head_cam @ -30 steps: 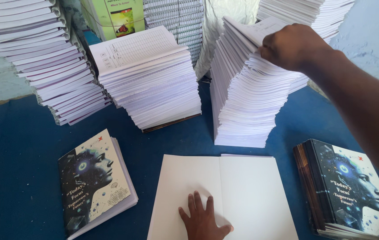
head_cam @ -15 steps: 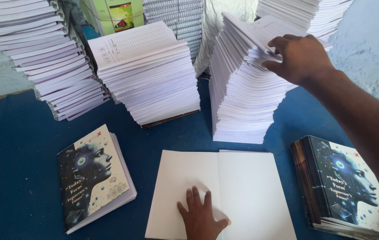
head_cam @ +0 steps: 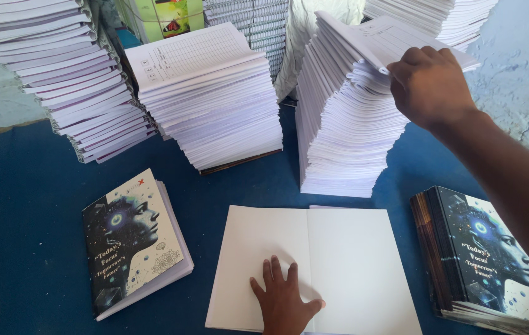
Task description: The person inserts a printed cover sheet into an open book block, then places a loose index page inside the cover. They fold the cover over the pages to complete the binding and place the finished book on a stack. This process is repeated for multiple books.
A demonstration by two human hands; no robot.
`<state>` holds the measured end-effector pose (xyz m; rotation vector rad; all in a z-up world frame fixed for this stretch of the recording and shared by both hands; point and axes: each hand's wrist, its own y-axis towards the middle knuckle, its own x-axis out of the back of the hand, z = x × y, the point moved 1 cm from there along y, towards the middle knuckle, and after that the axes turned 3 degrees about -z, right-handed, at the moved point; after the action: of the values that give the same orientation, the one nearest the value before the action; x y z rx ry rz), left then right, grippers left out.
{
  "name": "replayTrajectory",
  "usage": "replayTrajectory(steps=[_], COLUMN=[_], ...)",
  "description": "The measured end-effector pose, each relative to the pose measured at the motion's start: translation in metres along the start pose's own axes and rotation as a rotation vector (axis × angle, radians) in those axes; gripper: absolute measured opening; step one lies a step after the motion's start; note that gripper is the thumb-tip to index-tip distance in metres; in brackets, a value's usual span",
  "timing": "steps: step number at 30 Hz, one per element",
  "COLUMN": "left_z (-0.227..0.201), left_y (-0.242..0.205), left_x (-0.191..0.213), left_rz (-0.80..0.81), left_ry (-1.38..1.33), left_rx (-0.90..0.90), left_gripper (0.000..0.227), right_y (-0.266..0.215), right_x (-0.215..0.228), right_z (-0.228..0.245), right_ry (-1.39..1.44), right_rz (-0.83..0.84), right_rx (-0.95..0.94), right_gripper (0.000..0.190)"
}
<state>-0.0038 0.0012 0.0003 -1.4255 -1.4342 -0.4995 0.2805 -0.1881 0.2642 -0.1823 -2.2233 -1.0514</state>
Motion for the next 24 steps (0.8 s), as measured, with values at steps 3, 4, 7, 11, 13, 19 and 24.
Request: replayTrajectory(steps=[3,4,7,11,13,19,24], left_z=[0.0,0.0,0.0,-0.001,-0.001,-0.001,-0.002], left_y=[0.0,0.001,0.0,-0.001,-0.001,-0.001,-0.001], left_x=[-0.001,-0.001,0.001,0.001,0.001,0.002,0.002], left_rz=[0.003,-0.001,-0.009,0.002,0.003,0.006,0.012], left_ry=[-0.01,-0.012,-0.012,-0.005,-0.003,0.004,0.012], left_rx=[0.008,0.006,0.004,0.004,0.012,0.019,0.023], left_gripper=[0.102,0.101,0.101,0.1,0.1,0.099,0.1], right_y=[-0.009,-0.011,-0.014,-0.012,-0.013,0.002,0.008], right_x=[0.009,0.013,0.022,0.028,0.028,0.018,0.016], right_z=[0.005,0.007,0.014,0.026,0.031,0.031,0.033], right_ry=[-0.044,-0.055,0.064,0.37,0.621,1.305,1.219], right_rz=[-0.019,-0.021,-0.075,-0.01,0.07,-0.133,-0.11], right_rx=[-0.007,-0.012,-0.14,-0.465,-0.746,-1.235,-1.529], right_gripper=[0.013,0.012,0.015,0.024,0.031,0.039,0.042])
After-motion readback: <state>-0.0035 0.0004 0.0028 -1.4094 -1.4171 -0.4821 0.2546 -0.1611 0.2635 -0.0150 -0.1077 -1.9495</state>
